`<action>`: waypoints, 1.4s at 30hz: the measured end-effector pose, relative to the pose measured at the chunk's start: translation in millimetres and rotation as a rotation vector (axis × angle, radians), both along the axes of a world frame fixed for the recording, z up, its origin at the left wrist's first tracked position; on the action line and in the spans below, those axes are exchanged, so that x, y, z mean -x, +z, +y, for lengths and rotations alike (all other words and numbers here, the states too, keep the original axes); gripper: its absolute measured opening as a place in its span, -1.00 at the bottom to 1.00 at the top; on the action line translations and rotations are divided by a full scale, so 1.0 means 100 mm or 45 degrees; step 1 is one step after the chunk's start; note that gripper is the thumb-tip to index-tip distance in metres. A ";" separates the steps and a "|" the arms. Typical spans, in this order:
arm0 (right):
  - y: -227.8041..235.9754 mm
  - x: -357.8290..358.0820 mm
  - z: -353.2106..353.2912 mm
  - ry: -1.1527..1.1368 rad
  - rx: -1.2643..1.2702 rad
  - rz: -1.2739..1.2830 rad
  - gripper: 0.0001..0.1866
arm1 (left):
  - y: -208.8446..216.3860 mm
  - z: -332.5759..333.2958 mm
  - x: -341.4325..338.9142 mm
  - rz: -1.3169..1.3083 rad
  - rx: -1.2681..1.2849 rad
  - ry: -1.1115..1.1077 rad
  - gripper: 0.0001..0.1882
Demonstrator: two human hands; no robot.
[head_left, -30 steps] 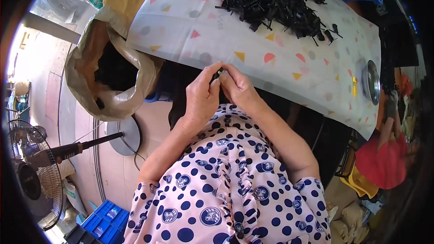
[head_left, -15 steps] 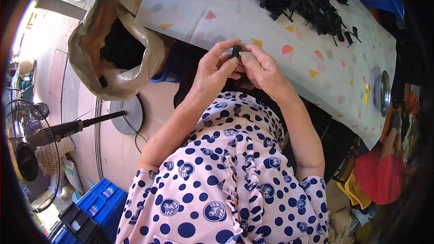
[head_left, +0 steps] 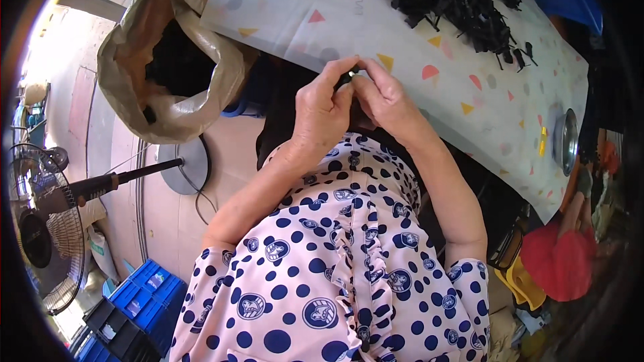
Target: Sorting small black components on a table.
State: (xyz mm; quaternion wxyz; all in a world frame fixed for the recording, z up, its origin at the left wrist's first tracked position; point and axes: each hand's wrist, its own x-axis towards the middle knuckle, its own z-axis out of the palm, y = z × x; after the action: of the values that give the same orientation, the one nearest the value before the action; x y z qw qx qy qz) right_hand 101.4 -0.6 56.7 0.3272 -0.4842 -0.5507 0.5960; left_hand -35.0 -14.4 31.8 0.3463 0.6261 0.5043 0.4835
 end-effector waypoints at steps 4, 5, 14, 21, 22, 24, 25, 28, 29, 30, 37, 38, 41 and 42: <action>-0.23 -0.04 0.14 0.057 -0.275 -0.215 -0.76 | -0.08 0.09 0.06 0.034 -0.003 -0.002 -0.64; -0.23 -0.11 0.19 0.097 -0.167 -0.150 -0.77 | -0.11 0.11 0.05 -0.123 0.111 -0.076 -0.62; 0.34 -0.75 0.98 -0.726 0.034 0.169 -0.63 | -0.03 0.11 0.24 -1.380 1.166 -0.214 -0.86; 0.03 -0.88 1.26 -0.798 0.255 0.273 -0.73 | -0.09 0.01 0.11 -1.368 1.323 -0.212 -0.91; 0.03 -0.90 1.27 -0.767 0.201 0.178 -0.74 | -0.08 0.00 0.10 -1.366 1.325 -0.211 -0.91; 0.01 -0.91 1.27 -0.738 0.146 0.084 -0.75 | -0.04 0.01 0.08 -1.389 1.330 -0.231 -0.95; 0.00 -0.92 1.28 -0.673 0.165 0.016 -0.76 | -0.03 0.01 0.07 -1.387 1.331 -0.234 -0.95; -0.04 -0.92 1.26 -0.593 0.147 -0.152 -0.78 | -0.02 -0.01 0.05 -1.349 1.343 -0.288 -0.90; -0.06 -0.92 1.24 -0.602 0.098 -0.149 -0.80 | -0.04 -0.02 0.04 -1.391 1.344 -0.314 -0.88; -0.06 -0.89 1.23 -0.604 0.049 -0.146 -0.81 | -0.06 -0.02 0.04 -1.436 1.339 -0.334 -0.85; -0.02 -0.64 0.59 -0.469 0.023 0.222 -0.84 | 0.15 0.17 0.09 -1.242 1.070 -0.418 -0.79; -0.03 -0.58 0.48 -0.460 0.026 0.225 -0.84 | 0.21 0.20 0.05 -1.243 1.067 -0.408 -0.79; -0.08 -0.43 0.22 -0.394 -0.085 0.180 -0.86 | 0.26 0.33 -0.09 -1.250 0.874 -0.421 -0.60; -0.10 -0.39 0.15 -0.392 -0.085 0.182 -0.86 | 0.24 0.36 -0.09 -1.248 0.873 -0.418 -0.60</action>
State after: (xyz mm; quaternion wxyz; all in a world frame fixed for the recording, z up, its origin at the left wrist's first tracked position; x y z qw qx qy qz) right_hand 140.7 14.3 46.7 0.4687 -0.5081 -0.4648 0.5533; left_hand -26.4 21.8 55.8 0.7889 0.2537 0.3103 0.4659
